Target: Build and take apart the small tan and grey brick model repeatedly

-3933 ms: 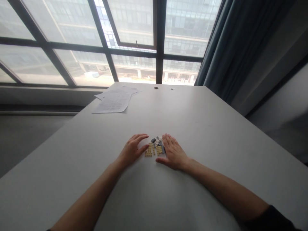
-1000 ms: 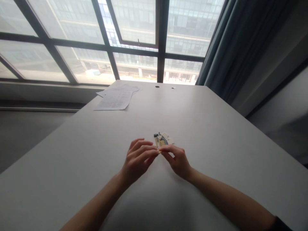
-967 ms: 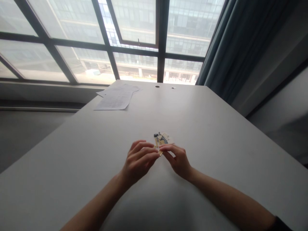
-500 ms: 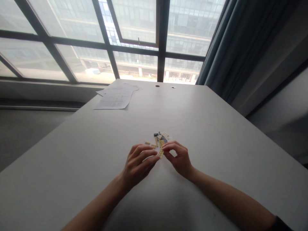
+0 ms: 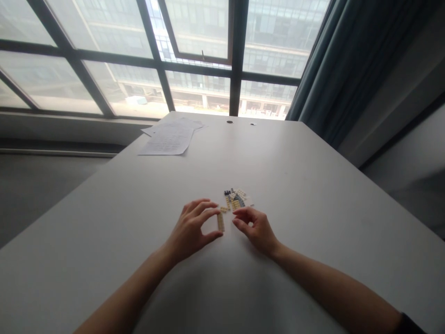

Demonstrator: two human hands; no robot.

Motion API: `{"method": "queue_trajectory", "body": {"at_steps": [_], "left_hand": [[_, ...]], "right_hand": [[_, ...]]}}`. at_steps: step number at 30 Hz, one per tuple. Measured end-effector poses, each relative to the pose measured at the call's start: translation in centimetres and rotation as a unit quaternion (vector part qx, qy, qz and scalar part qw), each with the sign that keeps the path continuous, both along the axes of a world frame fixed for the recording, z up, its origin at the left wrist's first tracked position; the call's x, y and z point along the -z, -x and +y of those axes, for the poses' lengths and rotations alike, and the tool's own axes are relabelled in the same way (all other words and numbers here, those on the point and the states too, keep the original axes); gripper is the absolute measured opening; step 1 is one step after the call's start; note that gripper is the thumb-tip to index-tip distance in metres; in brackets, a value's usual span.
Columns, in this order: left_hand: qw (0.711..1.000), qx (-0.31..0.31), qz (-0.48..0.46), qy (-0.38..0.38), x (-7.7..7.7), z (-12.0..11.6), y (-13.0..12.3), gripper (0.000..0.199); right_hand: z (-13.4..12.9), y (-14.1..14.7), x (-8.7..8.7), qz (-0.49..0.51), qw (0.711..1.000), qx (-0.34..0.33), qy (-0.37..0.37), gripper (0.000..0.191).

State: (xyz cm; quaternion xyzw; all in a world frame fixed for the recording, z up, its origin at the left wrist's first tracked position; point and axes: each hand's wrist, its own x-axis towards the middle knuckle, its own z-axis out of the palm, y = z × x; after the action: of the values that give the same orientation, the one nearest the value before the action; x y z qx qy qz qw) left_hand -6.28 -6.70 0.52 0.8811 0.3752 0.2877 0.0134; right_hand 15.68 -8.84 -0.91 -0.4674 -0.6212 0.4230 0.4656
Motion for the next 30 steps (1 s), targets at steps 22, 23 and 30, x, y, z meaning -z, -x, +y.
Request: {"method": "queue_trajectory", "body": {"at_steps": [22, 23, 30], "left_hand": [[0.993, -0.007, 0.053, 0.103, 2.4, 0.8, 3.4, 0.048], [0.993, -0.008, 0.054, 0.104, 2.4, 0.8, 3.4, 0.048], [0.994, -0.007, 0.052, 0.098, 2.6, 0.9, 3.5, 0.048]], "right_hand": [[8.0, -0.1, -1.7, -0.481, 0.86, -0.112, -0.13, 0.041], [8.1, 0.0, -1.7, -0.483, 0.858, -0.117, -0.129, 0.04], [8.6, 0.2, -1.9, -0.495, 0.84, -0.154, -0.159, 0.038]]}}
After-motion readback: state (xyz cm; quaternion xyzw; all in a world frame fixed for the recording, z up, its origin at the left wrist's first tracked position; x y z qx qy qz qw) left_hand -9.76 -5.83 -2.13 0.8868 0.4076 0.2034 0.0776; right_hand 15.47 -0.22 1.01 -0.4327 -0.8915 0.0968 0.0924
